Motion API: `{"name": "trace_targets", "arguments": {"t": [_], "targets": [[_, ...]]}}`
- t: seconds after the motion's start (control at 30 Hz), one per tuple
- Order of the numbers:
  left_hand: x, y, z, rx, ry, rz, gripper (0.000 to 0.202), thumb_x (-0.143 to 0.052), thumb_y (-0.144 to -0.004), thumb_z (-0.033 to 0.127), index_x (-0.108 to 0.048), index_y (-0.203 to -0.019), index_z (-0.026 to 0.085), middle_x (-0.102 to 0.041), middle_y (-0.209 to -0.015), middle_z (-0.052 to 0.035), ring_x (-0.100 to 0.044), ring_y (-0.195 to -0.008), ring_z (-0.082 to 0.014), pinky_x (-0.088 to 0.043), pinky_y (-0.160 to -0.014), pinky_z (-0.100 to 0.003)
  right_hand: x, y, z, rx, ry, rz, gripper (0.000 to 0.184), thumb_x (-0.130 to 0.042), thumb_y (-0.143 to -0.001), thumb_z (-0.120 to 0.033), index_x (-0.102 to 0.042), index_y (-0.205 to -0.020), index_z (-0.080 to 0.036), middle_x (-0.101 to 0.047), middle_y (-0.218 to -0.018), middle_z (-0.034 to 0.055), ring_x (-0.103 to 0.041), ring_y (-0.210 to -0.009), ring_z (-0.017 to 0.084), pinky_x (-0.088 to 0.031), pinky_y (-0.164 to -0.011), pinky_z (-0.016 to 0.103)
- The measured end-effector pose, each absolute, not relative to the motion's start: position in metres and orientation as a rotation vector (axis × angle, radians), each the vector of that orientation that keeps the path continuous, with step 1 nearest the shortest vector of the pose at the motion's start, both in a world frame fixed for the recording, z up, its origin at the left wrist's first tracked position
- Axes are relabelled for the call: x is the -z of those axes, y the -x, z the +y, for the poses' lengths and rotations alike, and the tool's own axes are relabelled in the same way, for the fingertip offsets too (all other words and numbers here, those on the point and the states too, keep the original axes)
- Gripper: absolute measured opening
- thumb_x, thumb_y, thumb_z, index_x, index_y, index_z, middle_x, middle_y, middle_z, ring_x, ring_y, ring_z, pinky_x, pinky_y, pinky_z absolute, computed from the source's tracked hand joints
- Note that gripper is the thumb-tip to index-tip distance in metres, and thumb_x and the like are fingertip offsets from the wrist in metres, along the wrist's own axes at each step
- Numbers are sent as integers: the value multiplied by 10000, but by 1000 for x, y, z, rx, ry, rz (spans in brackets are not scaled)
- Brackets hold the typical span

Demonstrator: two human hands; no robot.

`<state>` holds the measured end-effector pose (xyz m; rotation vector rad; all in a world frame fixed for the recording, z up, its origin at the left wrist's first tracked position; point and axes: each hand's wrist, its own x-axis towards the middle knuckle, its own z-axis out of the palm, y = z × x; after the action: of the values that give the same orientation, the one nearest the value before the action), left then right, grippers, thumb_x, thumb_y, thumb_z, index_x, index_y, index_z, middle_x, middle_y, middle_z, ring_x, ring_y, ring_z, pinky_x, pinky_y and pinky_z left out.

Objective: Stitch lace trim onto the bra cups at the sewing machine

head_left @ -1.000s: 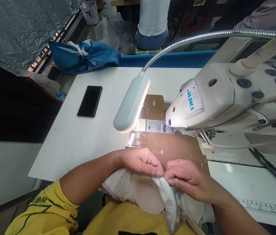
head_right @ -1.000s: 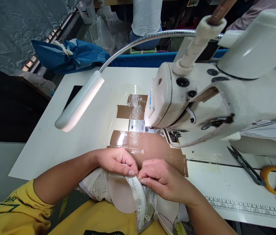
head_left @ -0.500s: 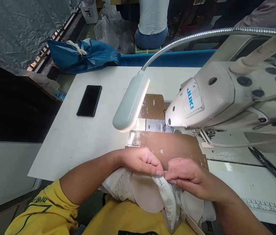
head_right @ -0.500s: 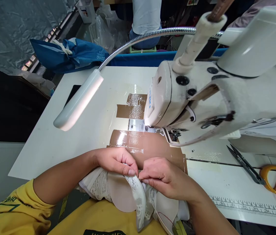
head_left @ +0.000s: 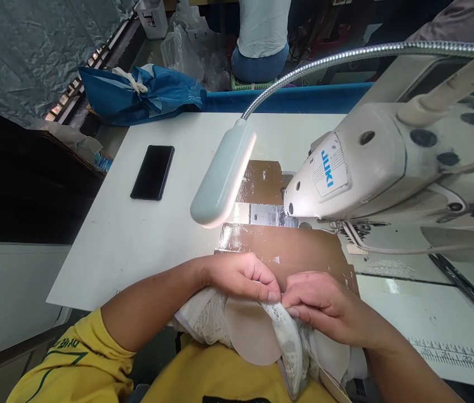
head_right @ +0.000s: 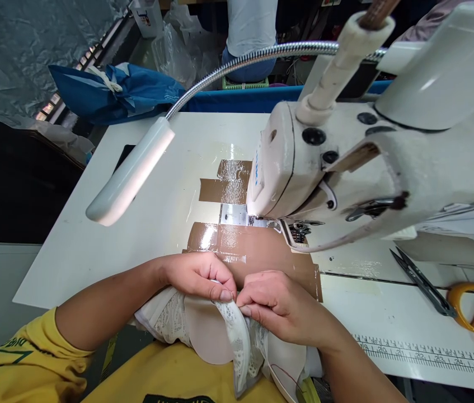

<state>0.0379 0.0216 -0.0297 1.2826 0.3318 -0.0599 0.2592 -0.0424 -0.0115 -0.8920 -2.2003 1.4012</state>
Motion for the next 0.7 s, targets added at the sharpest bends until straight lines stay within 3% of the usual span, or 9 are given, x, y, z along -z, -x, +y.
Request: {"name": "trace_targets", "arguments": {"t": [0.4,0.53,0.7], "targets": [[31,-35,17,-44,-1239,335,350,-581,-853,461,-663,-925,128,-579,-770,-11,-497,-705,-87,-405,-648,-183,-4,-253,-54,-1304,1227,-2189,208,-481,-927,-261,-618,-780,-205,-620,-727,-24,-541,-649,84,-391,-621,206],[31,-37,12,-148,-1203,378,366,-602,-833,478,-663,-907,125,-601,-819,-25,-519,-766,-107,-417,-726,-216,-20,-249,-59,-1191,1418,-2155,173,-461,-934,-261,-628,-892,-243,-661,-817,-30,-584,-730,103,-412,-666,219],[29,-38,6,-244,-1243,407,374,-591,-835,486,-660,-888,122,-594,-798,-24,-507,-740,-113,-406,-696,-232,-40,-240,-67,-1039,1496,-2182,154,-472,-928,-292,-606,-995,-258,-669,-887,-3,-599,-769,139,-435,-644,240]]}}
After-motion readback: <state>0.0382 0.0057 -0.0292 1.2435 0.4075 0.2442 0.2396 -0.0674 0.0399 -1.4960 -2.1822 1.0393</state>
